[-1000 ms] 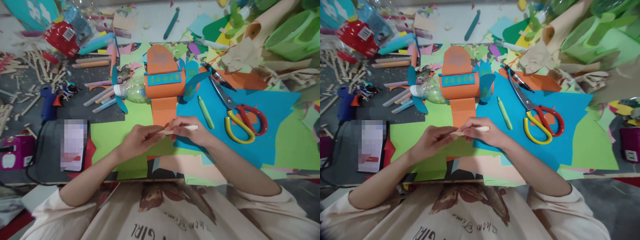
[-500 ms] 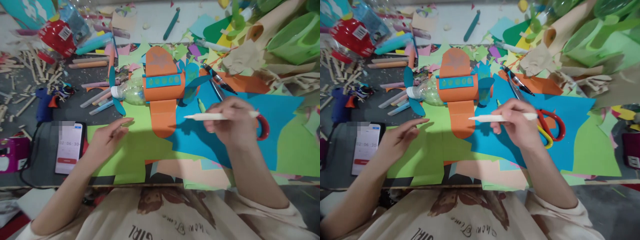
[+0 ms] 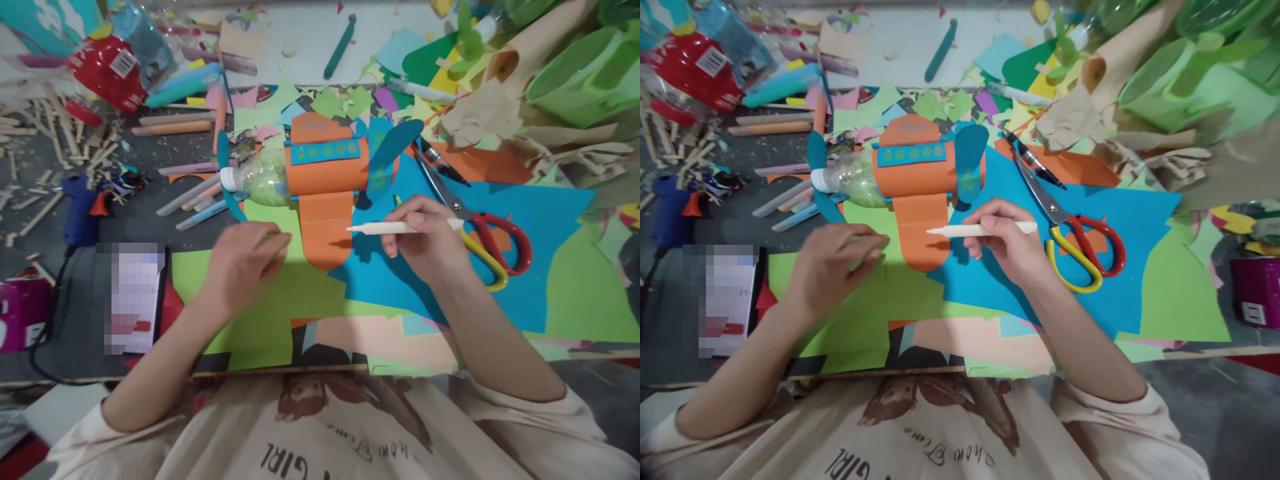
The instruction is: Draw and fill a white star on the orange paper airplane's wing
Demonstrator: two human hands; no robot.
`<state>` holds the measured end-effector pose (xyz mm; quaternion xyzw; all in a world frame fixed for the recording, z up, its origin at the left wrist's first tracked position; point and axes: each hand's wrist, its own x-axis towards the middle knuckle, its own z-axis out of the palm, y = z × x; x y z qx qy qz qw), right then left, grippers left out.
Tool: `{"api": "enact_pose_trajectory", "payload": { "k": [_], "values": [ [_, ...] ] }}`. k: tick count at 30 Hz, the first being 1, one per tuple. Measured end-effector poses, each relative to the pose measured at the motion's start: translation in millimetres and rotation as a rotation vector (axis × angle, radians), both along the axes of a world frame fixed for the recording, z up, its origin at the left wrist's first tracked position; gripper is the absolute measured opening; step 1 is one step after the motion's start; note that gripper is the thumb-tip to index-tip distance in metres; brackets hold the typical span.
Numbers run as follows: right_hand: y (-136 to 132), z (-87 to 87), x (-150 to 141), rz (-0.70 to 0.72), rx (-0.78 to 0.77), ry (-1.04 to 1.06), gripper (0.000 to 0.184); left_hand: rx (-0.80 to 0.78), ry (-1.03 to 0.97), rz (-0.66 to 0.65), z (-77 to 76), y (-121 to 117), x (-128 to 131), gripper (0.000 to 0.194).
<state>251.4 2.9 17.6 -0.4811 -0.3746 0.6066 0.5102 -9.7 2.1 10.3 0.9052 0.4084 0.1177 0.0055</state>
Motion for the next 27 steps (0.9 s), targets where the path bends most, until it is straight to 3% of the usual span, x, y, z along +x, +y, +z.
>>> {"api": "enact_pose_trajectory", "payload": {
  "k": [3,8,15,19,27],
  "values": [
    [-1,-6.2,-6,0.051,0.008,-0.016,0.015,-0.042,-0.05,-0.167,-11.3,-5,9,0.021],
    [1,-18.7,-17,0.148,0.06,-0.111,0.018,-0.046,-0.089,-0.243,-11.9,-12,13,0.021],
    [8,-22.0,-36,0.183,0.239,-0.381,0.012,-0.063,-0.124,-0.249,-6.8,-16,11,0.018],
    [6,-22.6,-39,0.252,0.25,-0.509,0.01,-0.071,-0.135,-0.249,-7.2,-15,10,0.016],
    [6,-22.9,-38,0.255,0.259,-0.532,0.009,-0.084,-0.142,-0.237,-7.0,-15,10,0.019]
  ]
}}
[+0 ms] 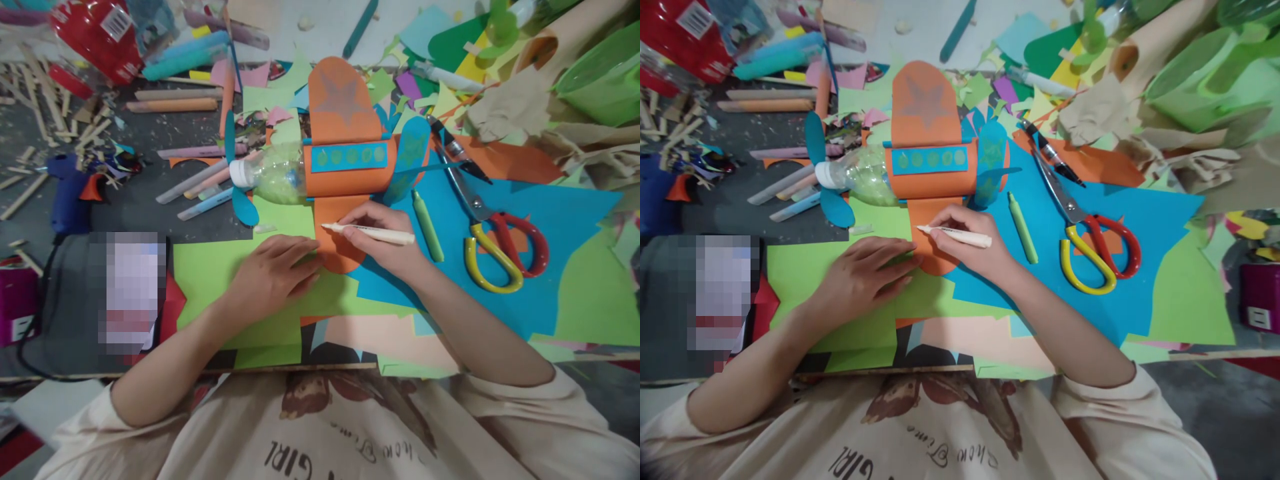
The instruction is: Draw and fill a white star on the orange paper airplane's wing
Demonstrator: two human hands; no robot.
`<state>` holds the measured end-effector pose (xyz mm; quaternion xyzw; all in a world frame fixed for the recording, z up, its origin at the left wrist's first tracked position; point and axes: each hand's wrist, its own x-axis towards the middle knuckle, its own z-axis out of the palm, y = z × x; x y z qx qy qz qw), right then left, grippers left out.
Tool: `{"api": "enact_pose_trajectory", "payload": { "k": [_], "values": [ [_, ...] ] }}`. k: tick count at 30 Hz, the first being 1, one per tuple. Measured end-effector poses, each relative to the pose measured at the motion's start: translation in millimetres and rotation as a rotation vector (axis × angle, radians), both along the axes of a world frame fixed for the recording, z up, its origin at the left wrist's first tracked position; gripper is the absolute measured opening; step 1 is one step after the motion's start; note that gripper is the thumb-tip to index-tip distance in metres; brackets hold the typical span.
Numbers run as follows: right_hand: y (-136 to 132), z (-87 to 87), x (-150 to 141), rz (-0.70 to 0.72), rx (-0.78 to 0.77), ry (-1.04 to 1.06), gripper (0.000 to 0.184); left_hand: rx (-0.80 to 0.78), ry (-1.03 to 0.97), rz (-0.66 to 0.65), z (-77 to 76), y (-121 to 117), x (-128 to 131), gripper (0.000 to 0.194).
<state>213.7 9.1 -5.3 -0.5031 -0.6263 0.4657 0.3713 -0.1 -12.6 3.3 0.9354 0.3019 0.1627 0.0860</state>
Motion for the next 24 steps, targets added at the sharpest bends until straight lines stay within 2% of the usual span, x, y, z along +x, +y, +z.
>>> {"api": "enact_pose_trajectory", "payload": {
  "k": [4,11,15,24],
  "values": [
    [1,-0.2,6,-0.02,0.049,0.011,0.01,0.012,0.008,0.0,-1.1,0,-1,0.019],
    [-6,1.0,14,0.18,-0.058,-0.058,0.015,0.011,-0.023,-0.001,-6.0,0,-4,0.021],
    [-8,2.5,14,0.243,-0.08,-0.087,0.015,-0.02,-0.023,0.008,-6.7,-1,-4,0.022],
    [-7,1.3,14,0.253,-0.111,-0.083,0.014,0.022,-0.023,-0.009,-3.9,0,-4,0.019]
  ]
}}
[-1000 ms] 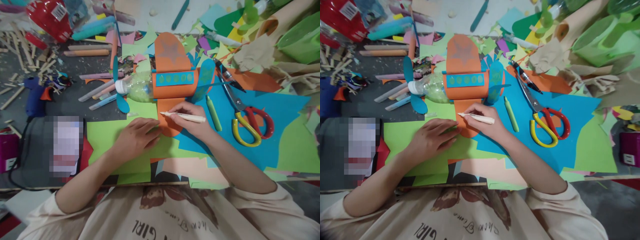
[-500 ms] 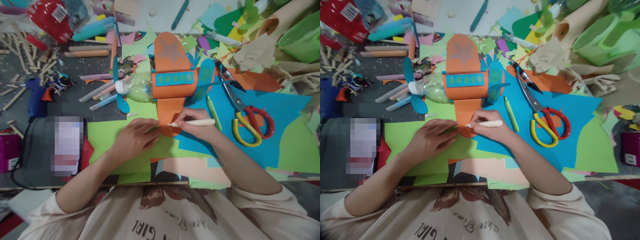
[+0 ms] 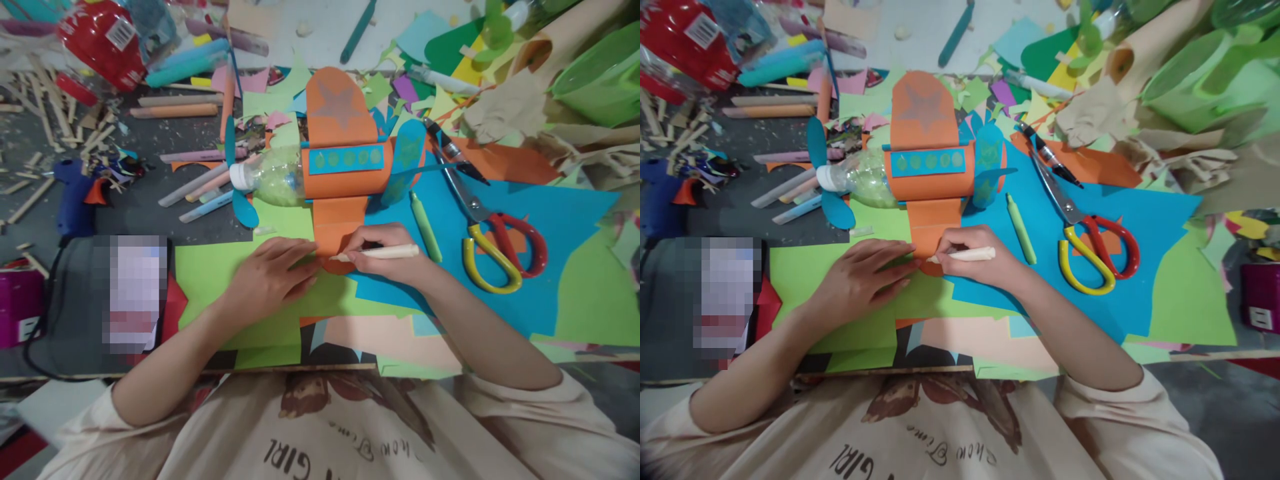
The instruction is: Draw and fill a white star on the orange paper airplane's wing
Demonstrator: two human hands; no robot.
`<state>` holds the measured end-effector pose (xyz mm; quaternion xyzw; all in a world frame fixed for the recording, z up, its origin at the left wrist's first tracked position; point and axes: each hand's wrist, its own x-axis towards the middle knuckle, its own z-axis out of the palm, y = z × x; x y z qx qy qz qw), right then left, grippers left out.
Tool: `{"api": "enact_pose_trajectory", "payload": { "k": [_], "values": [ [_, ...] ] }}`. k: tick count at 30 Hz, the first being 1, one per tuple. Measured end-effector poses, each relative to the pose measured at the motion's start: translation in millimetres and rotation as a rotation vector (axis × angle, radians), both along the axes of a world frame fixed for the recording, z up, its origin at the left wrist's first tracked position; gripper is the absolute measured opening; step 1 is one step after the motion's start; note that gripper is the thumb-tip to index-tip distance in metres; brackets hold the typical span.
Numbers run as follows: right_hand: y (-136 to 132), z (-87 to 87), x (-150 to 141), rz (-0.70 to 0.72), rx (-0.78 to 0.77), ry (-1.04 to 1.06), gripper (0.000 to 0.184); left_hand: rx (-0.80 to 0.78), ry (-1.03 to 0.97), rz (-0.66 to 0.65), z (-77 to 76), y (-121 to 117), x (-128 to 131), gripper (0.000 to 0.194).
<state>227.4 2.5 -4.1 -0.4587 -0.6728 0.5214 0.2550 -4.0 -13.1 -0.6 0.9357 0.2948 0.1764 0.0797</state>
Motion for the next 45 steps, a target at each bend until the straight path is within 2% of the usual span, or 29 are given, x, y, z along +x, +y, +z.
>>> {"api": "enact_pose_trajectory", "payload": {
  "k": [14,21,30,38,45],
  "values": [
    [5.9,-1.8,-1.3,-0.214,0.18,-0.015,0.014,-0.019,0.029,-0.002,-1.6,-0.1,-0.6,0.022],
    [8.2,-3.1,-1.6,-0.284,0.186,-0.024,0.014,-0.04,0.037,0.002,-1.7,-0.1,-1.2,0.022],
    [6.4,-8.2,-1.5,-0.327,0.164,0.009,0.009,-0.024,0.03,-0.004,-0.2,0.6,-0.2,0.021],
    [4.6,-4.0,-3.9,-0.365,0.171,-0.009,0.011,-0.021,0.041,-0.004,-1.0,0.8,-0.4,0.022],
    [6.9,-4.3,-2.0,-0.335,0.191,-0.002,0.01,-0.032,0.039,-0.005,-2.1,0.4,-0.7,0.022]
  ]
}}
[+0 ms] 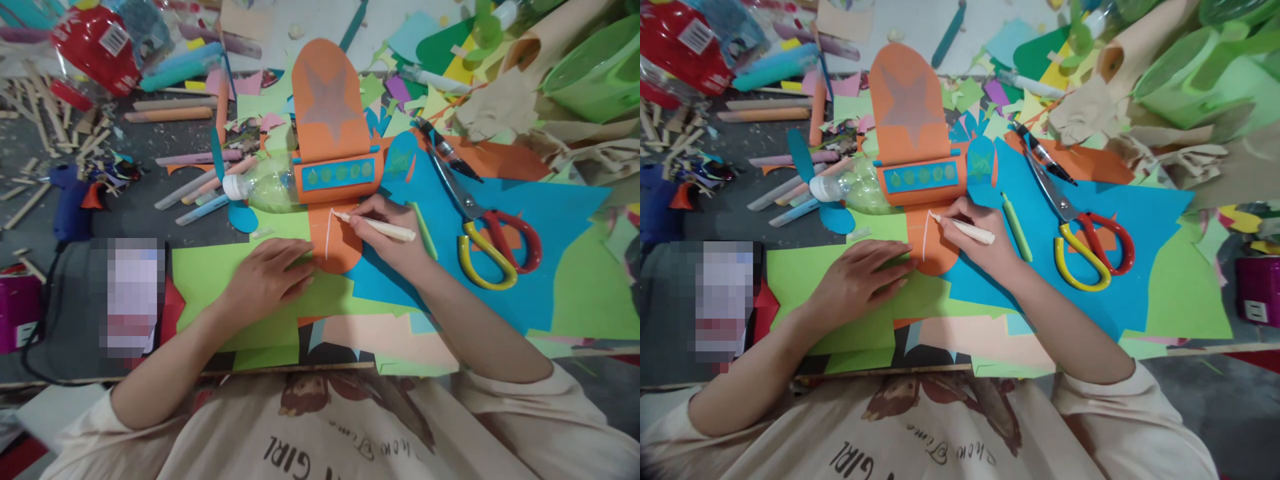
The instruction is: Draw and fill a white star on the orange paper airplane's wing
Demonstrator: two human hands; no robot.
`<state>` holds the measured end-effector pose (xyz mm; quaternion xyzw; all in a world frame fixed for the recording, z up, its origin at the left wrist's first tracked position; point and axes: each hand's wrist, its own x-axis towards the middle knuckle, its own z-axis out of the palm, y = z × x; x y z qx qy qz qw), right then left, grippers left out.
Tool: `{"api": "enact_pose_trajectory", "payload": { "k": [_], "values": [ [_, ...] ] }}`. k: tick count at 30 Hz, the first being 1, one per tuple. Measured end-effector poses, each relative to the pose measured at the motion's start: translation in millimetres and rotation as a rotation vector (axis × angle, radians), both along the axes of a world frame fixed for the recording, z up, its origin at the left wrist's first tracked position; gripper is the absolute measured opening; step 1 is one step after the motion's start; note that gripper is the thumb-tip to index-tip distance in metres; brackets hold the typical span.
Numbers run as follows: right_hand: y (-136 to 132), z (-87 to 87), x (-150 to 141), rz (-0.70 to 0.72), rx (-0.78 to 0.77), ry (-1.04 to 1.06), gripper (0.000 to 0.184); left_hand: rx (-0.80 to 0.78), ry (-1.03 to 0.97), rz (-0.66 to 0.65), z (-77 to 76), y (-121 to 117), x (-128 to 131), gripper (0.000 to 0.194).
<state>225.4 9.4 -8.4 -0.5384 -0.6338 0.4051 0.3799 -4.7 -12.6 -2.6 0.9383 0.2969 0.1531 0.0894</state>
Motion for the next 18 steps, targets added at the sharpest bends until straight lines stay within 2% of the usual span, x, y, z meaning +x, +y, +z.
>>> {"api": "enact_pose_trajectory", "payload": {
  "k": [7,13,18],
  "values": [
    [2,8.6,1,0.039,0.031,-0.022,0.019,-0.003,-0.01,0.0,0.2,0,-1,0.022],
    [2,10.9,2,0.038,-0.072,-0.052,0.019,-0.026,-0.01,0.005,-1.4,0,-1,0.023],
    [2,12.9,5,0.103,-0.097,-0.058,0.022,0.008,-0.041,-0.005,-0.2,2,0,0.022]
  ]
}}
